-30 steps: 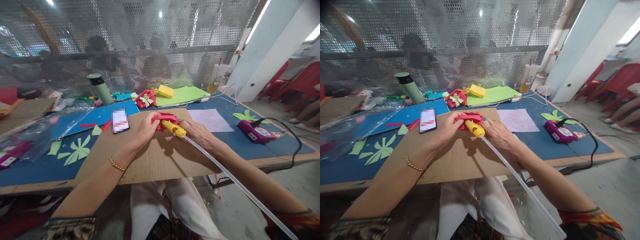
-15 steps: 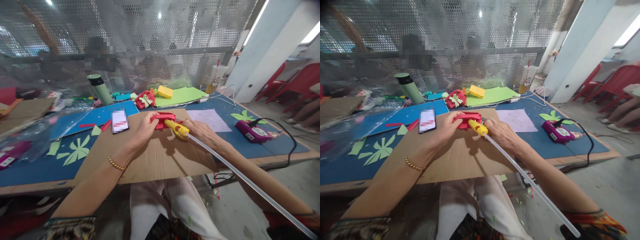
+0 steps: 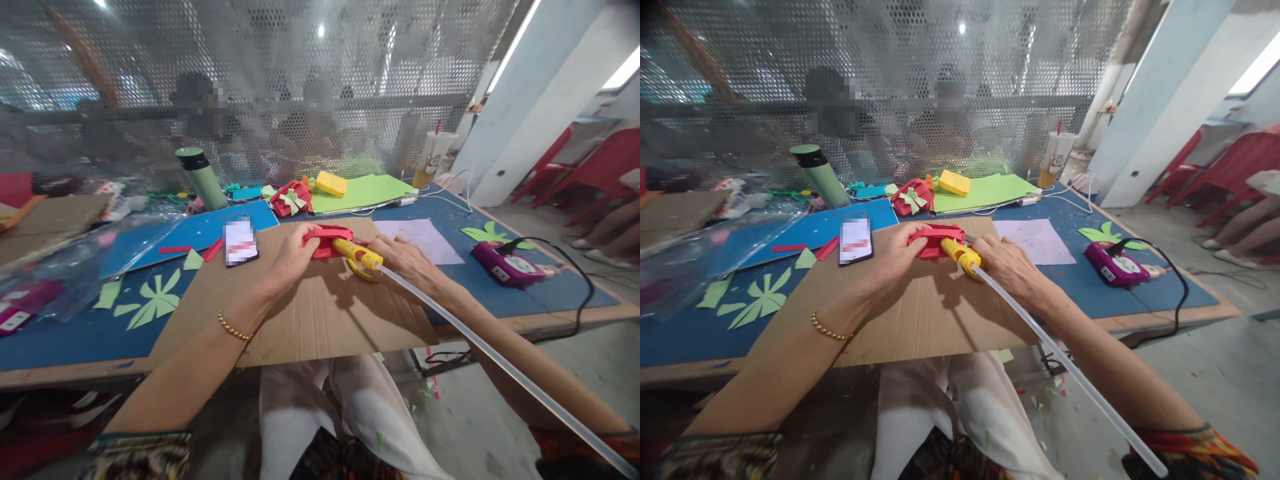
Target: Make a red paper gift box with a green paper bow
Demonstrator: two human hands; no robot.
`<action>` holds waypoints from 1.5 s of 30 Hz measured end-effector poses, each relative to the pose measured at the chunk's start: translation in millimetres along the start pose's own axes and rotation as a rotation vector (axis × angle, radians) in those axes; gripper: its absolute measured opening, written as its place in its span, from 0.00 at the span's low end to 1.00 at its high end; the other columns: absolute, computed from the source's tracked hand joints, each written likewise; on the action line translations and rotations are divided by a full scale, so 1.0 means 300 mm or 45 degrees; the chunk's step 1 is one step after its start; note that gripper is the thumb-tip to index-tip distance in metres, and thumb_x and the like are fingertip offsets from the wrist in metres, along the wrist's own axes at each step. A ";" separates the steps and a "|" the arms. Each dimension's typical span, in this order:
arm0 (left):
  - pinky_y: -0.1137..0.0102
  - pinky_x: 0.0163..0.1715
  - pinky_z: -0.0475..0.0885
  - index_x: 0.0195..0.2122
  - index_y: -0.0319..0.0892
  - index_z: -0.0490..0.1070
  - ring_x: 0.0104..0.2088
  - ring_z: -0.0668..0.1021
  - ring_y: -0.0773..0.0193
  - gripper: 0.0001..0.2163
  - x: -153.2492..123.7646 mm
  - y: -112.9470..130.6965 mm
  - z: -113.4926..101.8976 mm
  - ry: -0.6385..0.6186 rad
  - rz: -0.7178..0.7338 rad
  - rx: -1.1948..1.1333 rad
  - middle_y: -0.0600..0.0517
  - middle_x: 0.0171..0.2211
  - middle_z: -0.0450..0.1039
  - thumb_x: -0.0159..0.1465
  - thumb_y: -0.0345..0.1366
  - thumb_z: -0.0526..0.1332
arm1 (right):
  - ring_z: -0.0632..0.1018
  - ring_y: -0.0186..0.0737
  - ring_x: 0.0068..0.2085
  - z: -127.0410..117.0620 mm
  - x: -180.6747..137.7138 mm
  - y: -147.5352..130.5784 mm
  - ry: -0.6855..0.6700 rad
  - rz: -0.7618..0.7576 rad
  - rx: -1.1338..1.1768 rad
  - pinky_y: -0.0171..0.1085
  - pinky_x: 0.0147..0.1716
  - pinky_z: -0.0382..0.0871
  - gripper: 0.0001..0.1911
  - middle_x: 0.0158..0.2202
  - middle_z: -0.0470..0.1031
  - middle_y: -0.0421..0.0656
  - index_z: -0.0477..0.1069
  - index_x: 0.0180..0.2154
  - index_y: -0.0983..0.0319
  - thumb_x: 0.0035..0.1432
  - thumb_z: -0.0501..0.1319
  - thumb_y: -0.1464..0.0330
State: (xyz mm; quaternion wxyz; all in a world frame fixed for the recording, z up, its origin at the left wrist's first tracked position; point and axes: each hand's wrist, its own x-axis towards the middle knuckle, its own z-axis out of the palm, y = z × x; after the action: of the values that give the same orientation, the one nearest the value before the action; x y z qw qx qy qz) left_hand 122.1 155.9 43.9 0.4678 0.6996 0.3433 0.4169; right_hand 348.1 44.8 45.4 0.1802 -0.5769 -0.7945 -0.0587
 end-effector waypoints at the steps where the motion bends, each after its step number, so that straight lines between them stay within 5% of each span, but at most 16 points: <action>1: 0.68 0.38 0.80 0.44 0.43 0.74 0.40 0.83 0.61 0.08 0.000 0.001 -0.001 -0.004 -0.002 0.002 0.47 0.45 0.82 0.70 0.27 0.57 | 0.71 0.44 0.35 -0.002 -0.003 0.001 0.004 -0.006 -0.006 0.42 0.41 0.64 0.12 0.40 0.75 0.46 0.72 0.46 0.58 0.75 0.56 0.58; 16: 0.69 0.39 0.81 0.45 0.41 0.74 0.43 0.84 0.61 0.06 -0.007 0.011 -0.001 -0.044 -0.035 -0.055 0.45 0.48 0.81 0.72 0.28 0.58 | 0.70 0.45 0.38 0.009 0.015 -0.006 0.071 -0.063 0.091 0.43 0.42 0.67 0.15 0.42 0.70 0.47 0.75 0.50 0.58 0.76 0.55 0.56; 23: 0.69 0.33 0.78 0.46 0.42 0.73 0.30 0.82 0.64 0.08 0.011 0.010 -0.004 -0.023 -0.085 -0.089 0.49 0.41 0.82 0.68 0.26 0.58 | 0.72 0.46 0.38 -0.044 -0.041 0.033 0.057 -0.016 0.094 0.45 0.40 0.69 0.14 0.43 0.71 0.47 0.75 0.49 0.56 0.74 0.55 0.57; 30: 0.69 0.31 0.78 0.43 0.42 0.73 0.29 0.82 0.64 0.10 0.010 0.030 -0.005 0.013 -0.131 -0.161 0.48 0.42 0.83 0.63 0.25 0.58 | 0.75 0.48 0.43 -0.076 -0.136 0.184 0.240 0.088 0.058 0.48 0.45 0.74 0.09 0.47 0.72 0.49 0.71 0.48 0.56 0.72 0.55 0.64; 36: 0.68 0.31 0.78 0.44 0.41 0.74 0.30 0.84 0.63 0.16 0.018 0.014 -0.006 -0.004 -0.177 -0.284 0.48 0.42 0.83 0.55 0.25 0.56 | 0.75 0.52 0.40 -0.014 -0.141 0.354 0.096 0.245 -0.251 0.49 0.41 0.70 0.13 0.46 0.75 0.54 0.77 0.47 0.59 0.65 0.58 0.64; 41: 0.69 0.32 0.78 0.44 0.40 0.73 0.31 0.83 0.64 0.12 0.019 0.016 -0.008 -0.041 -0.161 -0.301 0.48 0.41 0.83 0.58 0.29 0.63 | 0.79 0.56 0.44 0.042 -0.149 0.421 -0.008 0.249 -0.215 0.51 0.45 0.73 0.23 0.50 0.78 0.58 0.78 0.55 0.64 0.64 0.59 0.61; 45: 0.71 0.34 0.77 0.42 0.40 0.75 0.34 0.81 0.65 0.09 0.017 0.015 -0.009 0.071 -0.119 -0.194 0.49 0.40 0.81 0.60 0.30 0.68 | 0.80 0.61 0.50 0.006 -0.153 0.412 -0.008 0.213 -0.151 0.57 0.51 0.75 0.33 0.56 0.77 0.60 0.75 0.63 0.66 0.58 0.62 0.62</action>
State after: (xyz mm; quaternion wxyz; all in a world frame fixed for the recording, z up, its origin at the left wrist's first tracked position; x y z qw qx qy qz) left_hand 122.3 159.9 50.0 0.5290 0.6332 0.3558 0.4388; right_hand 476.1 44.7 13.3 0.1474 -0.6510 -0.7394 -0.0885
